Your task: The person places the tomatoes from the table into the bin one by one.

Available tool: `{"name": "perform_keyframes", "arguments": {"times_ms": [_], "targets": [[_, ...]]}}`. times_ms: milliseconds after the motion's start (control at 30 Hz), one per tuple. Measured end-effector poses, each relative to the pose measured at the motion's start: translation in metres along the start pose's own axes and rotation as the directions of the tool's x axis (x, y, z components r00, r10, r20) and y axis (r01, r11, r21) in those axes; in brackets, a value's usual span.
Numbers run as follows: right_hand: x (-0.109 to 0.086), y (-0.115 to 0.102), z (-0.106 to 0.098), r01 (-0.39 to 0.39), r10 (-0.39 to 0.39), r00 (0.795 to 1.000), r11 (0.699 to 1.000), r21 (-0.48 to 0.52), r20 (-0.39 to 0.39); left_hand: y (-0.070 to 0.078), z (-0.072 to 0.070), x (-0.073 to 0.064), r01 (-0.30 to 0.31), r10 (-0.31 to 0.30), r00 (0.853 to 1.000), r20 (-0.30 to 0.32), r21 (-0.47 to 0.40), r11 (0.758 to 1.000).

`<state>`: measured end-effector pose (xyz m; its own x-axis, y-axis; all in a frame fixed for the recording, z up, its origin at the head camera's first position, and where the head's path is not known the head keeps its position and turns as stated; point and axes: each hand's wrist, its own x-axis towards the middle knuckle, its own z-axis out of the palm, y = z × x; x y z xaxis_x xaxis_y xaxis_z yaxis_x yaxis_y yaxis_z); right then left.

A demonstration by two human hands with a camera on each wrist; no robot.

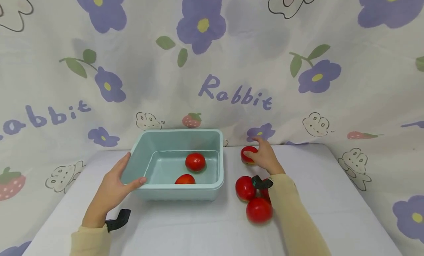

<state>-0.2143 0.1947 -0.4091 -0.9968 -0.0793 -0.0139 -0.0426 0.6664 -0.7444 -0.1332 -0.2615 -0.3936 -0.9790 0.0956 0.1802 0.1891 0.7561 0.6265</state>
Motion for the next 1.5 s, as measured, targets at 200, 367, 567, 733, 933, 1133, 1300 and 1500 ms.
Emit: {"name": "perform_keyframes", "arguments": {"times_ms": [200, 367, 567, 733, 933, 1133, 1300, 1500], "targets": [[0.006, 0.009, 0.002, -0.03, 0.029, 0.998, 0.999, 0.02, 0.064, -0.001, 0.0, 0.0, 0.011, -0.011, 1.0, 0.005, -0.013, 1.0], [0.009, 0.016, 0.005, -0.057, 0.056, 0.994, 0.998, 0.01, 0.091, 0.0, -0.001, 0.0, 0.006, -0.006, 1.0, 0.005, -0.018, 1.0], [0.012, 0.024, 0.009, -0.108, 0.103, 0.986, 0.994, 0.03, 0.134, 0.0, 0.0, 0.0, -0.003, 0.003, 1.0, 0.0, -0.02, 1.0], [0.017, 0.028, 0.009, -0.153, 0.142, 0.977, 0.987, 0.054, 0.161, 0.0, 0.0, -0.001, -0.01, 0.01, 1.0, -0.004, -0.013, 1.0], [0.019, 0.028, 0.01, -0.159, 0.146, 0.976, 0.985, 0.067, 0.164, -0.001, 0.0, -0.001, -0.009, 0.008, 1.0, -0.009, -0.008, 1.0], [0.017, 0.025, 0.008, -0.149, 0.139, 0.982, 0.986, 0.072, 0.126, 0.0, -0.001, 0.0, -0.012, 0.012, 1.0, -0.013, -0.015, 1.0], [0.014, 0.018, 0.005, -0.124, 0.117, 0.989, 0.988, 0.088, 0.086, 0.0, -0.001, 0.0, -0.015, 0.014, 1.0, -0.013, -0.016, 1.0], [0.001, 0.002, 0.004, -0.095, 0.094, 0.996, 0.988, 0.121, 0.008, -0.001, 0.0, -0.001, -0.003, 0.003, 1.0, 0.001, -0.014, 1.0]]}}
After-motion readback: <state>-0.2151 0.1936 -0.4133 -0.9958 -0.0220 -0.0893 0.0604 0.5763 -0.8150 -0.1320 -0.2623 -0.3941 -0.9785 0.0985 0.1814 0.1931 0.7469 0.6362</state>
